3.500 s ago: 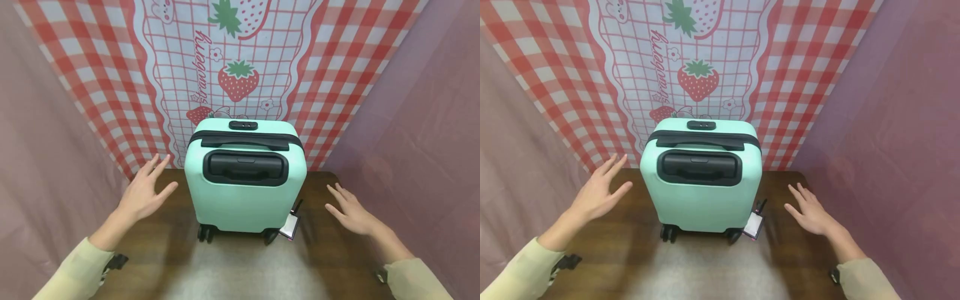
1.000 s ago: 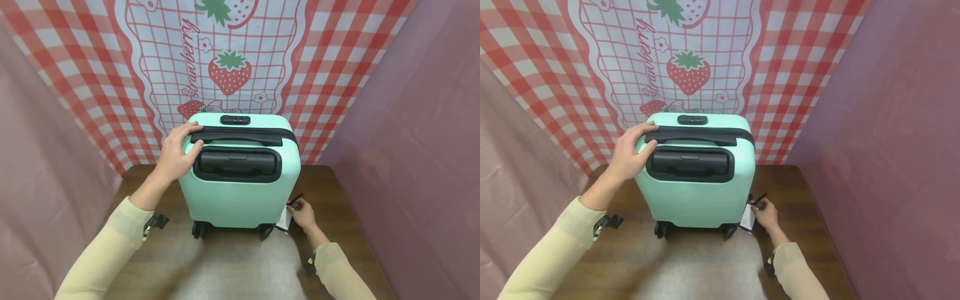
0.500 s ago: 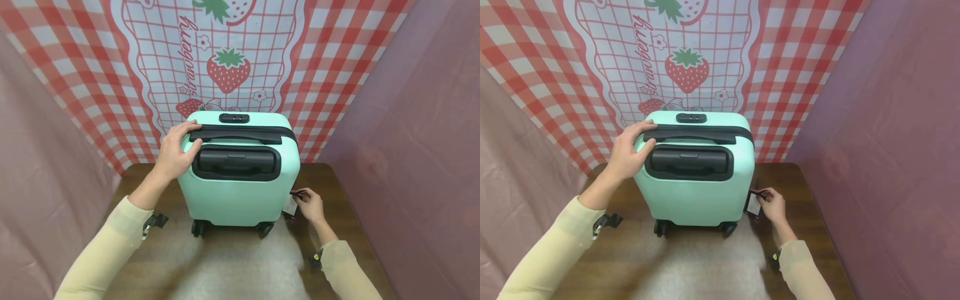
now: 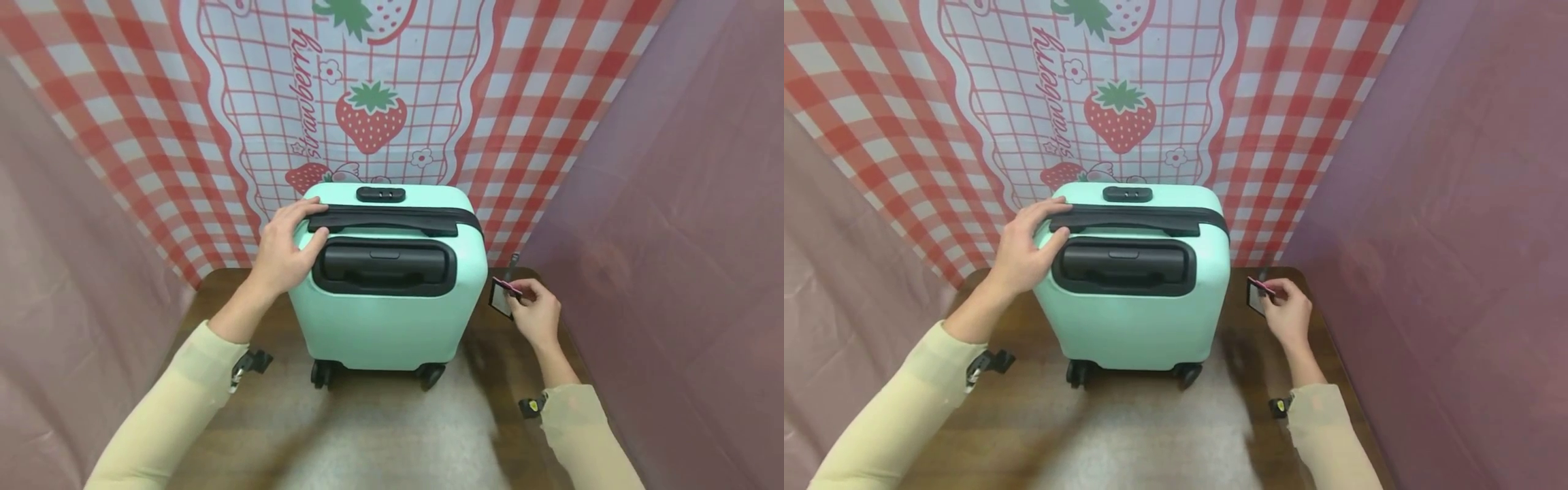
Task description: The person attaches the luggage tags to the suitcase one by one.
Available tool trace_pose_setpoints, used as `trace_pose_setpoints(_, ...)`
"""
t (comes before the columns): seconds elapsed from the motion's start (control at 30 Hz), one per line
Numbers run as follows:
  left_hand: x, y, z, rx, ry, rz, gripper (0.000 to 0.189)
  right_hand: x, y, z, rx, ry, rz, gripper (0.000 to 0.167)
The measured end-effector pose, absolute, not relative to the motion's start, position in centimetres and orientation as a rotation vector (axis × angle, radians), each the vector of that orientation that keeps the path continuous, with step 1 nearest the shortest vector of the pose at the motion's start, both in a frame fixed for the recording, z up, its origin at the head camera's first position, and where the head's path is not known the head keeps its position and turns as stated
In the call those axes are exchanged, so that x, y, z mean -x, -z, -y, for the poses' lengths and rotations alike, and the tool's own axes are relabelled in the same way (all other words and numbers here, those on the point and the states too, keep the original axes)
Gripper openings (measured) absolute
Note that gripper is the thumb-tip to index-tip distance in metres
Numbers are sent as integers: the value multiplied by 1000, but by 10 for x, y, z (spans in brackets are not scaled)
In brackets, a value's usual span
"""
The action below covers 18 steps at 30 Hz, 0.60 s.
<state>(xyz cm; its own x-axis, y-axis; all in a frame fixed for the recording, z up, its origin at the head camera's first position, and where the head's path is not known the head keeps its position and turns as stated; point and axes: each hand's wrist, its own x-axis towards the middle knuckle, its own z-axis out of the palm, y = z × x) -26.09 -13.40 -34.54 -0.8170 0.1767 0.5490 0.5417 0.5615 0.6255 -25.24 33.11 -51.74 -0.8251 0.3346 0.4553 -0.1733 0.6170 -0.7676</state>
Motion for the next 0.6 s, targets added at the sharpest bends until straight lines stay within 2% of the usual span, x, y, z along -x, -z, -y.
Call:
trace_pose_setpoints(0.27,261,346,134,585,1146,2381,42,248,476,-334,70,-1126,2158,14)
trace_pose_setpoints(0.6,258,338,133,548,1124,2442,45,234,407,-315,-73,-1141,1923,16)
